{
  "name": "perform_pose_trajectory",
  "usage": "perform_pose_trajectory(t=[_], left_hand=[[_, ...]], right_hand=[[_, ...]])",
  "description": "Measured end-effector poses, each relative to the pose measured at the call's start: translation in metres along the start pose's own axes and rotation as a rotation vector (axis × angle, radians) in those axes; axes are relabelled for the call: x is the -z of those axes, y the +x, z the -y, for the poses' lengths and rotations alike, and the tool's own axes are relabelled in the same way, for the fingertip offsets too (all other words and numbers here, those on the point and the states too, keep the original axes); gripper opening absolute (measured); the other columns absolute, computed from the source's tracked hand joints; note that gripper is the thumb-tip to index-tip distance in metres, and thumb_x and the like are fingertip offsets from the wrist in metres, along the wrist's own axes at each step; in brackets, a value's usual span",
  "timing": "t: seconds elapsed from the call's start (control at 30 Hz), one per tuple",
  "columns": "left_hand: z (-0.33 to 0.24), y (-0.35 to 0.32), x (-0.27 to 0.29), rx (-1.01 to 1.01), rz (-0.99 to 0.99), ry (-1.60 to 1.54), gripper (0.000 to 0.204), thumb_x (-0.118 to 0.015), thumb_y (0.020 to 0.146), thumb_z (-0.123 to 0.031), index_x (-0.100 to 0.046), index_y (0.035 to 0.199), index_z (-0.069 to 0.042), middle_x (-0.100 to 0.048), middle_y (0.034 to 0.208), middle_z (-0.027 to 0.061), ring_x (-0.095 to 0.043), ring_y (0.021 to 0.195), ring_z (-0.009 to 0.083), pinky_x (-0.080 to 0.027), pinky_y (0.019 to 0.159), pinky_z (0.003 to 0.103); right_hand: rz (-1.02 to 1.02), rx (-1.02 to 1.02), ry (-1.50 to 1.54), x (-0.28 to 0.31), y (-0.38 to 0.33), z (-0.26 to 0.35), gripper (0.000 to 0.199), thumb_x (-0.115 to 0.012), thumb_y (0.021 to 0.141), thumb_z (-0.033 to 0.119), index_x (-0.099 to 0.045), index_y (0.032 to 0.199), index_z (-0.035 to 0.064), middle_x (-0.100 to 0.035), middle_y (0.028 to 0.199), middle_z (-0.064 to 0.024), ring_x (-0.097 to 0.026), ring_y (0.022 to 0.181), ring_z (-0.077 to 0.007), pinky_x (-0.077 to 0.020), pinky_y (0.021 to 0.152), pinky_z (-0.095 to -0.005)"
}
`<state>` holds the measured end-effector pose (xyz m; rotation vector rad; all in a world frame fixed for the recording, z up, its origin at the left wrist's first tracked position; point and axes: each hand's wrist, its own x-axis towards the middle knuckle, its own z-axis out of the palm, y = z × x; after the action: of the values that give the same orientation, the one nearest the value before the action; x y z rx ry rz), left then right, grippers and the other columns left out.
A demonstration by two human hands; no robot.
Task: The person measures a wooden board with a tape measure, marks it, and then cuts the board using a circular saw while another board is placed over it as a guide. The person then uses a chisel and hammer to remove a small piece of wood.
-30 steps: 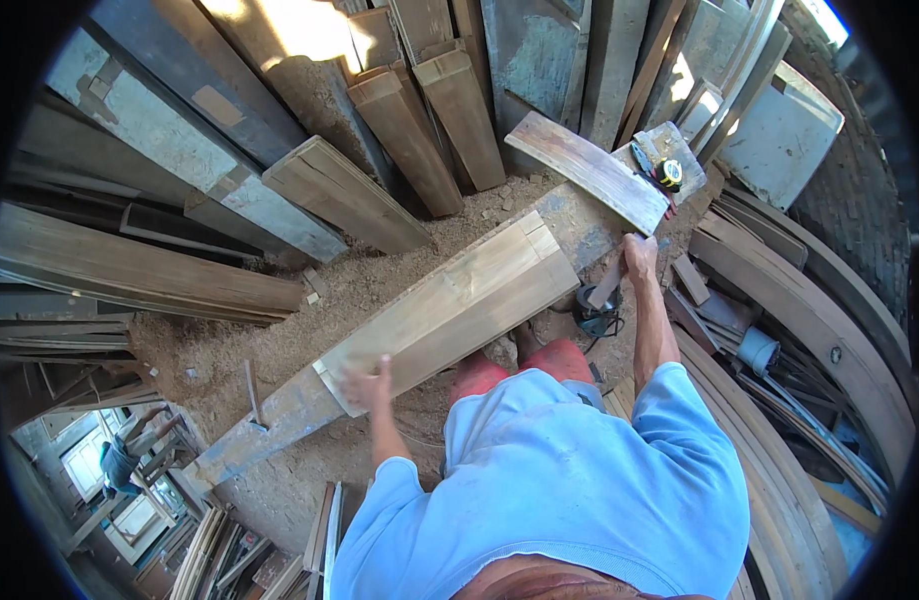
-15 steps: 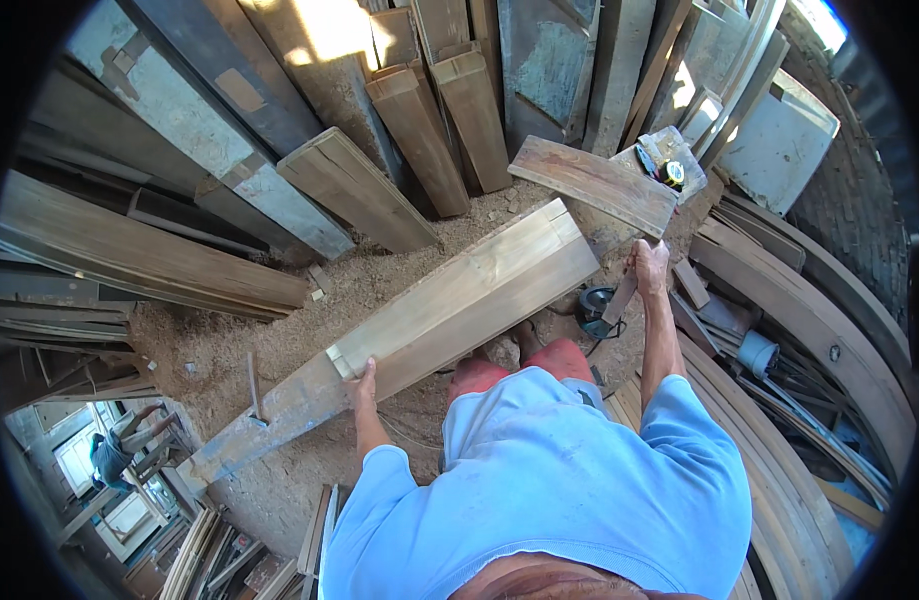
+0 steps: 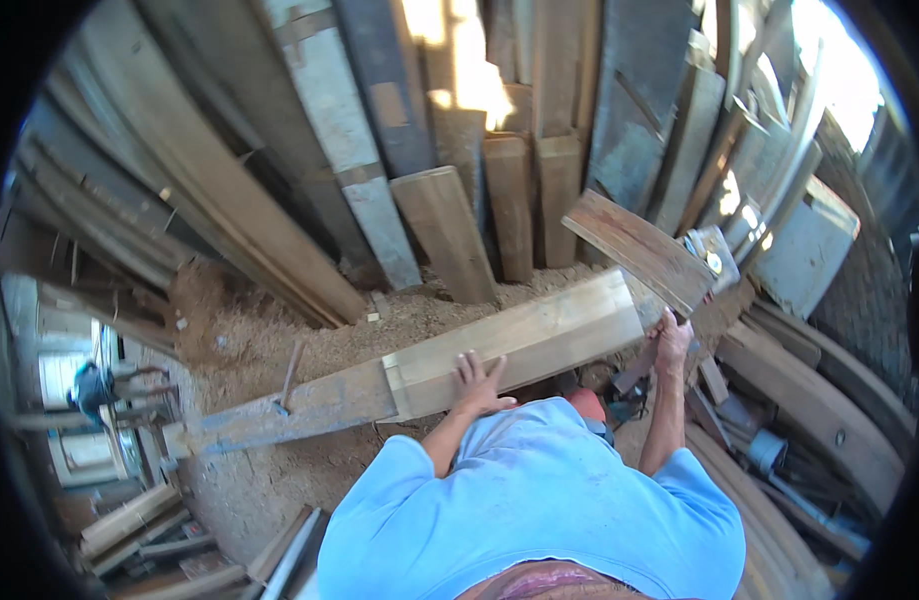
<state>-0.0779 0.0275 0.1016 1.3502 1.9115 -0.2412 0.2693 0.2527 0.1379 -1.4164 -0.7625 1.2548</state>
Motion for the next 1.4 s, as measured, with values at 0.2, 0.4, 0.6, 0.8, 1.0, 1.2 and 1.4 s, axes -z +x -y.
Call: perform_pose_trajectory(t=[0.2,0.4,0.6,0.8,1.0,1.2,1.4], left_hand=[[0.028,0.018,-0.006,-0.083,0.126,-0.066,0.102,-0.077,0.083,-0.058,-0.023,0.166,-0.035,0.012,0.167,0.0373,0.017,0.153,0.0585,0.004,0.123,0.068],[0.064,0.031,-0.027,-0.269,0.061,-0.116,0.096,-0.078,0.086,-0.051,-0.029,0.165,-0.031,0.011,0.169,0.0342,0.015,0.153,0.0582,0.004,0.125,0.065],[0.064,0.029,-0.035,-0.319,-0.011,-0.155,0.095,-0.079,0.085,-0.046,-0.030,0.165,-0.029,0.012,0.167,0.0366,0.017,0.153,0.0579,0.006,0.125,0.065],[0.073,0.027,-0.026,-0.345,0.075,-0.040,0.100,-0.077,0.086,-0.051,-0.022,0.167,-0.031,0.014,0.166,0.0376,0.019,0.152,0.0594,0.007,0.123,0.066],[0.081,0.042,-0.031,-0.389,0.069,0.077,0.106,-0.080,0.082,-0.053,-0.021,0.167,-0.029,0.016,0.164,0.0416,0.022,0.149,0.0619,0.009,0.120,0.071],[0.058,0.041,-0.020,-0.348,0.064,0.233,0.113,-0.075,0.086,-0.057,-0.005,0.169,-0.026,0.016,0.163,0.0439,0.020,0.148,0.0650,0.008,0.117,0.076],[0.026,0.046,-0.007,-0.485,-0.061,0.340,0.116,-0.076,0.084,-0.057,-0.006,0.169,-0.024,0.007,0.164,0.0427,0.011,0.151,0.0632,0.005,0.119,0.074]], right_hand=[[0.160,0.077,-0.206,-0.046,-0.028,0.024,0.012,-0.066,0.100,0.014,-0.061,0.102,0.0037,-0.053,0.066,0.0006,-0.052,0.048,-0.0090,-0.0499,0.046,-0.0274],[0.264,0.118,-0.348,-0.096,-0.028,0.022,0.024,-0.070,0.100,0.022,-0.062,0.083,0.0062,-0.052,0.063,0.0001,-0.052,0.052,-0.0101,-0.0495,0.052,-0.0282],[0.325,0.111,-0.242,-0.134,-0.047,0.034,0.027,-0.073,0.098,0.026,-0.059,0.085,0.0067,-0.050,0.063,0.0010,-0.051,0.050,-0.0094,-0.0501,0.049,-0.0288],[0.302,0.213,-0.260,-0.145,-0.085,0.062,0.030,-0.066,0.104,0.035,-0.057,0.097,0.0077,-0.049,0.064,0.0017,-0.051,0.052,-0.0087,-0.0494,0.051,-0.0259],[0.172,0.283,0.035,-0.118,-0.114,0.101,0.038,-0.056,0.108,0.044,-0.054,0.102,0.0070,-0.050,0.069,-0.0010,-0.051,0.057,-0.0129,-0.0480,0.053,-0.0284],[0.043,0.579,0.284,-0.065,-0.112,0.131,0.051,-0.053,0.107,0.051,-0.056,0.131,0.0066,-0.068,0.111,-0.0081,-0.067,0.095,-0.0210,-0.0590,0.091,-0.0463],[-0.433,0.352,0.297,0.002,-0.127,0.096,0.043,-0.052,0.110,0.041,-0.059,0.120,0.0003,-0.068,0.095,-0.0078,-0.062,0.067,-0.0183,-0.0545,0.057,-0.0349]])
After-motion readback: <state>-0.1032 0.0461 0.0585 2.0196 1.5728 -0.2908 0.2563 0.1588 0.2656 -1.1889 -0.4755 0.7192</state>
